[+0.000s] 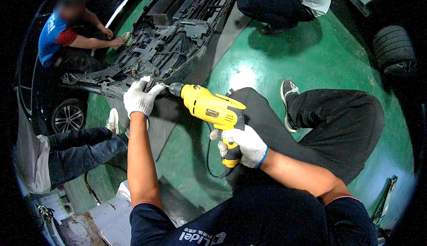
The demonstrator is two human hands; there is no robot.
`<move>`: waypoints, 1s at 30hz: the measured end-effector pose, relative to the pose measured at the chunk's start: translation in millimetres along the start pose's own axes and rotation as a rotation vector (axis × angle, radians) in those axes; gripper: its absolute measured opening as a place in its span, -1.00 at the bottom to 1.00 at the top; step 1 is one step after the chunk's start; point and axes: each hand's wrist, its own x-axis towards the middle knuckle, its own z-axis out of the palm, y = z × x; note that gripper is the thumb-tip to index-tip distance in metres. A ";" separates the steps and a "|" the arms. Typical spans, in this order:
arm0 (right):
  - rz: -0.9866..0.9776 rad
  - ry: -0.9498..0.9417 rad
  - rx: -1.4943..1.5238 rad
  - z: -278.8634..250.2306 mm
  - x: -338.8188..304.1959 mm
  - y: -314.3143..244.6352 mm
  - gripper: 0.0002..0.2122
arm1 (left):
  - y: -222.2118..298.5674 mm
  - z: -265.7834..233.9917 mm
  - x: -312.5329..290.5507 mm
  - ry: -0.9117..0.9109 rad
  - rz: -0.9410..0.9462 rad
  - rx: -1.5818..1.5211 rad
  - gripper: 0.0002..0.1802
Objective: The person aligns a large black plastic car component onto a vehicle frame, adjusting its position by hand. They then use a yellow power drill to secure the component with screws.
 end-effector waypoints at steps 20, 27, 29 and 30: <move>0.029 -0.032 -0.175 -7.1 7.6 -7.0 -0.60 | -2.2 2.4 -0.7 -0.004 0.046 0.039 -0.34; -0.063 0.012 -0.249 -3.0 8.9 -6.6 -0.44 | -1.7 4.8 -1.0 -0.007 0.032 0.034 -0.34; -0.056 -0.067 -0.207 -4.9 9.2 -8.2 -0.44 | -1.8 4.7 -0.8 -0.008 0.033 0.052 -0.34; -0.053 -0.106 -0.186 -5.4 9.5 -9.3 -0.44 | -1.7 4.5 -0.6 -0.009 0.033 0.062 -0.35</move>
